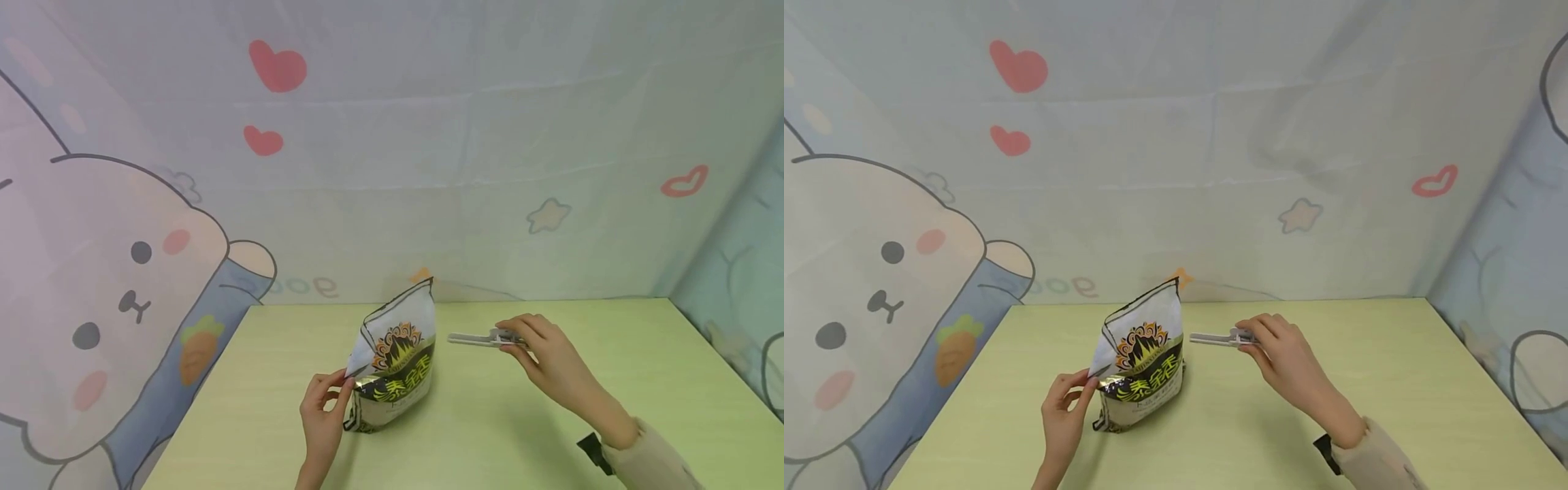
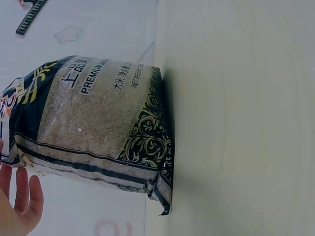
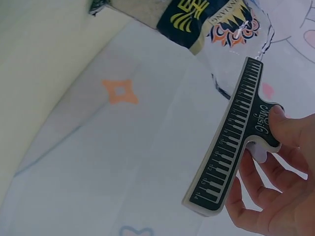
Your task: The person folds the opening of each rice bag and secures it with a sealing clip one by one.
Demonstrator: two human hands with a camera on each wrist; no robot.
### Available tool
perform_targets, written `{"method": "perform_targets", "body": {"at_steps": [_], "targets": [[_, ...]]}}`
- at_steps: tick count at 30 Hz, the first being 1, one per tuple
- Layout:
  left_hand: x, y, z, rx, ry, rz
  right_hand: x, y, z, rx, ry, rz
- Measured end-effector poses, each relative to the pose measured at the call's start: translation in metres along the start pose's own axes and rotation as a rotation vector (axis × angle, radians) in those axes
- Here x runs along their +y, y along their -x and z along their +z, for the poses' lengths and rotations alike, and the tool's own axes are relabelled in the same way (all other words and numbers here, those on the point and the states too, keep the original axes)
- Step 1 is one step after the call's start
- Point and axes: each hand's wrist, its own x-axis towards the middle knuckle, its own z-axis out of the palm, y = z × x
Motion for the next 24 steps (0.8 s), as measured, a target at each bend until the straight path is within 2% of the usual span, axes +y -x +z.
{"method": "perform_targets", "body": {"at_steps": [7,24], "targets": [[0.000,0.001,0.001,0.012,-0.005,0.005,-0.008,-0.014,-0.001,0.023,-0.009,-0.002],[0.003,0.001,0.002,0.023,-0.008,0.025,-0.024,-0.042,-0.001,0.121,-0.053,-0.066]]}}
